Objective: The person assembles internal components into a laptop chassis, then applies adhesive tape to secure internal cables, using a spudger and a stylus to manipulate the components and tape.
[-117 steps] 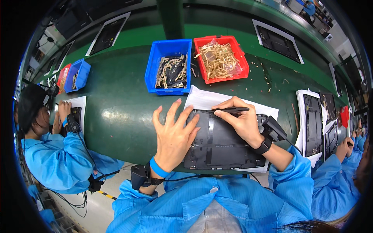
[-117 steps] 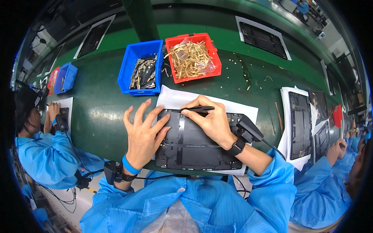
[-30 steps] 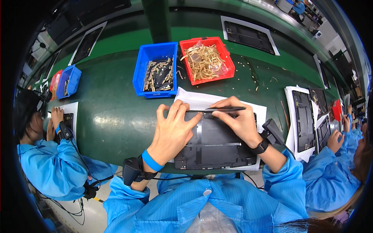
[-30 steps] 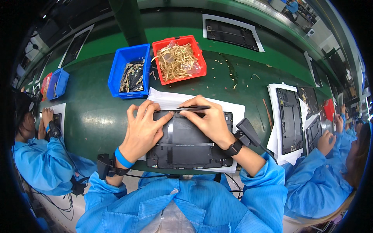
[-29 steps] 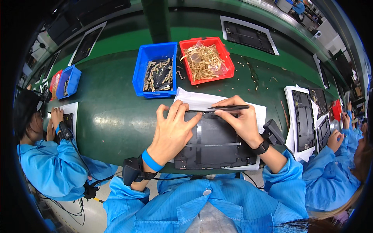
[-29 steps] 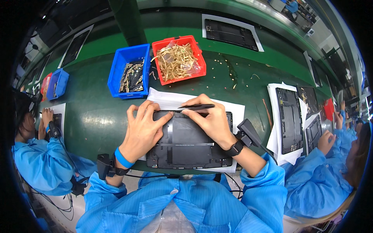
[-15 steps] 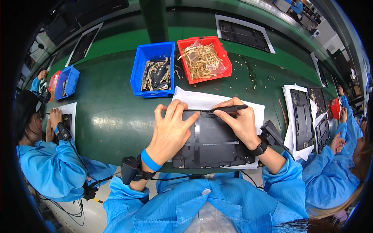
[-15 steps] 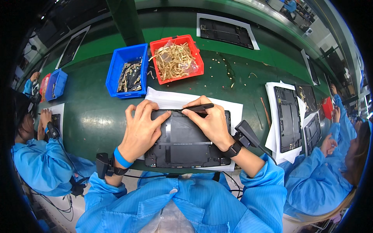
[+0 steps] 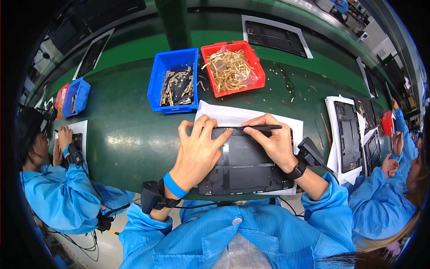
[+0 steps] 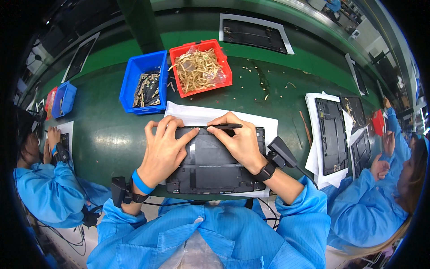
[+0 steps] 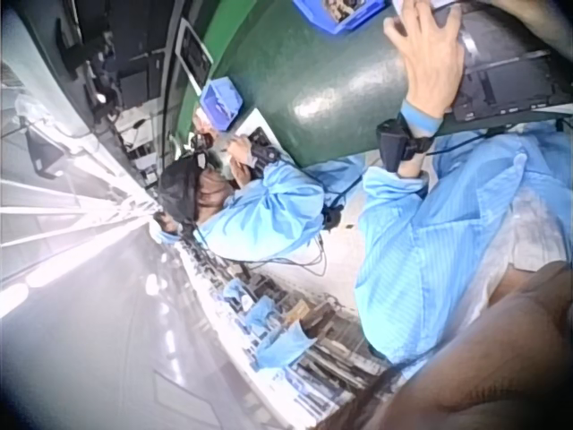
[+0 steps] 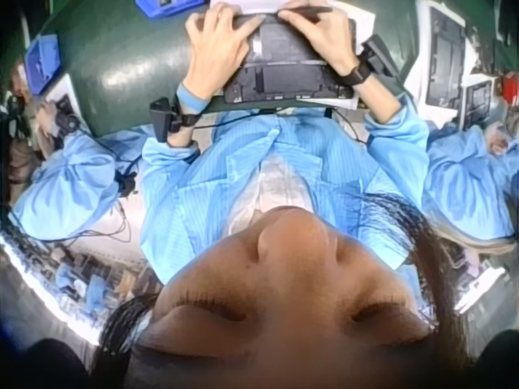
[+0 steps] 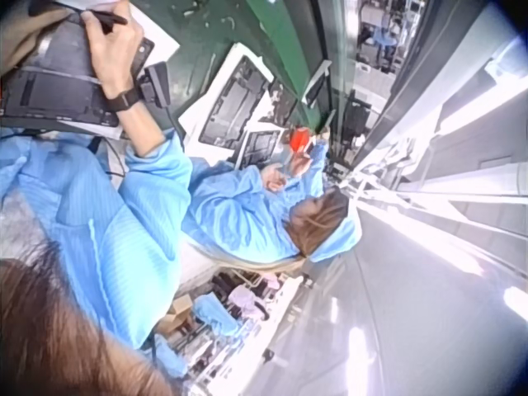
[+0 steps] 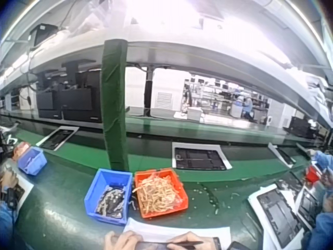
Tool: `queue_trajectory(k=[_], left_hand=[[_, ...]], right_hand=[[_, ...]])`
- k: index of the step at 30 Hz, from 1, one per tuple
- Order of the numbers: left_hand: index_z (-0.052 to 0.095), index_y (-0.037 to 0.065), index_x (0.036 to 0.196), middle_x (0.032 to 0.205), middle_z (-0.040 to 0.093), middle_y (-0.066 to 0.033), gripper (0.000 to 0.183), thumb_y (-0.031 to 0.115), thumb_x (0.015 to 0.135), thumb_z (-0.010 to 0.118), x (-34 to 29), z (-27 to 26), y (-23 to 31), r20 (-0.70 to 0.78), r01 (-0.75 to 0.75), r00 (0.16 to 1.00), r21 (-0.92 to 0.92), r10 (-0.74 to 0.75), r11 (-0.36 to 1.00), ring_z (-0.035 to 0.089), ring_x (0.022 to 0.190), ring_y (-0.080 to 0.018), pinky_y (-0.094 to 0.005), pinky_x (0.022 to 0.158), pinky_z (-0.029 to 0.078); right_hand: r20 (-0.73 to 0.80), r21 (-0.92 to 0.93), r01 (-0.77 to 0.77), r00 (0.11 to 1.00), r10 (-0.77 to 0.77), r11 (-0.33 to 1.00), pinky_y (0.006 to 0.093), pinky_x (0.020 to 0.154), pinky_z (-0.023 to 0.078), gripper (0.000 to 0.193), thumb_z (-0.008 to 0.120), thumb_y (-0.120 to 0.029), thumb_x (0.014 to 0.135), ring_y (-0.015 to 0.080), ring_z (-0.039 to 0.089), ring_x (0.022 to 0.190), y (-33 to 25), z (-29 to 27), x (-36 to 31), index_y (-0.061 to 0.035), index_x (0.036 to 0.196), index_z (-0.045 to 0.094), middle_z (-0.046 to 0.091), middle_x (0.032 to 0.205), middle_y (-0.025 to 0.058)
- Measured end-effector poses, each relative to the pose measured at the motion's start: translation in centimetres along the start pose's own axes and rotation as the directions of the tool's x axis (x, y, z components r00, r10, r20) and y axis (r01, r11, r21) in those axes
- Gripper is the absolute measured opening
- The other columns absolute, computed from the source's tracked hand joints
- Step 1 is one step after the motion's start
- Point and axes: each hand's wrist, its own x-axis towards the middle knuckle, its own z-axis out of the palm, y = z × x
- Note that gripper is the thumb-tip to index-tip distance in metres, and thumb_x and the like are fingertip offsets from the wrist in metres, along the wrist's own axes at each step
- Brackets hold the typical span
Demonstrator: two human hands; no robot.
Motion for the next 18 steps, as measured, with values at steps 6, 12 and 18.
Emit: queue_trajectory(k=[6,12,18], left_hand=[[0.068,0.014,0.115,0.114,0.054,-0.0084,0.046,0.006,0.070,0.068,0.1,0.4,1.0,0.004,0.013,1.000,0.061,-0.013,0.998,0.047,0.122,-0.0266,-0.0525,0.098,0.030],[0.068,0.014,0.115,0.115,0.054,-0.0094,0.047,0.007,0.069,0.069,0.0,0.4,1.5,-0.010,0.039,0.999,0.077,-0.038,0.996,0.046,0.125,-0.0263,-0.0540,0.100,0.029],[0.067,0.011,0.115,0.114,0.055,-0.0128,0.042,0.008,0.073,0.064,-0.1,1.2,2.1,-0.053,0.004,0.999,0.225,0.008,0.974,0.048,0.123,-0.0272,-0.0558,0.100,0.030]], right_hand=[[0.004,-0.012,0.082,0.997,-0.082,0.997,0.0276,0.075,0.056,0.014,0.073,-0.002,0.084,0.0175,0.070,0.083,0.3,0.1,-0.1,0.0023,0.096,0.069,0.072,0.093,0.0106],[0.013,0.008,0.110,0.994,-0.110,0.994,0.0291,0.075,0.056,0.015,0.073,-0.002,0.083,0.0192,0.070,0.086,0.3,0.2,-0.3,0.0013,0.098,0.068,0.072,0.095,0.0097],[0.018,-0.030,0.139,0.990,-0.138,0.990,0.0313,0.074,0.056,0.016,0.073,-0.001,0.083,0.0220,0.070,0.086,0.5,0.2,-0.4,0.0011,0.098,0.068,0.072,0.095,0.0105]])
